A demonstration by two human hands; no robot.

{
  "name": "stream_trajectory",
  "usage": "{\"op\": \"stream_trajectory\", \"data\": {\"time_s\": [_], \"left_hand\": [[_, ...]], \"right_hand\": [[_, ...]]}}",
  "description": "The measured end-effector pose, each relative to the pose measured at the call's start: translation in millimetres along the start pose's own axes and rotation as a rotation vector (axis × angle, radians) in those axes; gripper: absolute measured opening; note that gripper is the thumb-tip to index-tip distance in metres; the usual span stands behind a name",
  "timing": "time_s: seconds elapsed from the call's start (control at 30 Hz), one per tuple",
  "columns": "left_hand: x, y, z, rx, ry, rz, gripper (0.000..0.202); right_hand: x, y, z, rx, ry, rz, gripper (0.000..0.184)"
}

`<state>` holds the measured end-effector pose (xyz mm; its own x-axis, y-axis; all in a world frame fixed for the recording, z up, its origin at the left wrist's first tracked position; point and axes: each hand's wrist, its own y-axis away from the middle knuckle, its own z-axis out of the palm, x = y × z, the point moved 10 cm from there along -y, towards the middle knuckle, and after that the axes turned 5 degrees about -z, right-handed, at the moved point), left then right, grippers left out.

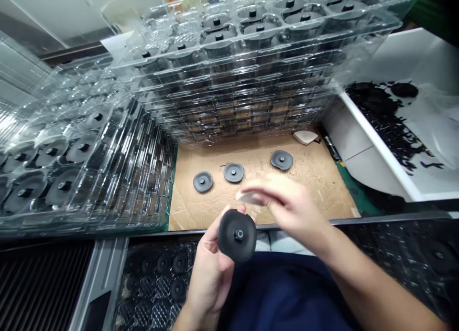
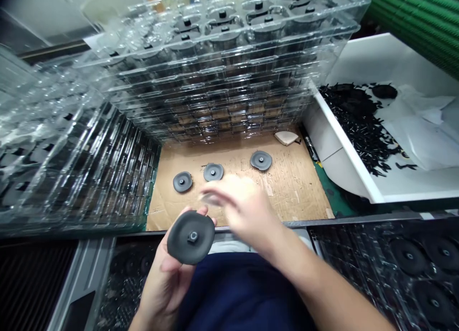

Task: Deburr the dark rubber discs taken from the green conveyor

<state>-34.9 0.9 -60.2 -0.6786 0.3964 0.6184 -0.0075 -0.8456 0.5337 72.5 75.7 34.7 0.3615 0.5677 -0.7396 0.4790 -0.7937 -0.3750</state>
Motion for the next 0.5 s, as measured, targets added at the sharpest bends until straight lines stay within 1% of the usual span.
{"op": "stream_trajectory", "data": {"time_s": [0.03,0.07,0.1,0.2,0.27,0.33,0.4,0.43,0.47,0.5], "left_hand": [[1.8,0.1,-2.3,0.022,0.000,0.008,0.070],[3.5,0.3,-4.6,0.038,0.005,0.014,0.070],[5.1,0.3,-6.6,0.048,0.009,0.020,0.068],[6.6,-1.6,-9.5,0.043,0.007,0.013,0.062],[5.5,-3.9,-9.0,0.037,0.016,-0.002,0.059],[5.0,-5.4,-4.6,0.019,0.025,-0.004,0.059],[5.6,-5.4,1.0,0.003,0.031,0.009,0.060],[5.8,-4.9,3.5,-0.002,0.029,0.015,0.061],[5.1,-4.3,5.9,-0.011,0.027,0.011,0.060],[3.7,-3.9,7.7,-0.022,0.027,-0.001,0.057]], "right_hand": [[23.1,7.5,1.9,0.012,0.013,0.097,0.025],[41.6,17.2,6.8,0.011,0.026,0.160,0.023],[54.9,27.9,14.5,-0.003,0.036,0.188,0.022],[74.1,58.5,40.7,-0.073,0.042,0.201,0.019],[75.1,67.3,45.5,-0.083,0.036,0.219,0.019],[66.6,61.4,35.0,-0.052,0.033,0.251,0.020],[46.1,44.2,12.2,0.047,0.019,0.266,0.022],[30.7,33.7,1.1,0.099,0.005,0.245,0.022],[11.6,23.8,-12.0,0.186,-0.026,0.186,0.021],[-10.0,14.6,-18.3,0.216,-0.053,0.092,0.022]]}}
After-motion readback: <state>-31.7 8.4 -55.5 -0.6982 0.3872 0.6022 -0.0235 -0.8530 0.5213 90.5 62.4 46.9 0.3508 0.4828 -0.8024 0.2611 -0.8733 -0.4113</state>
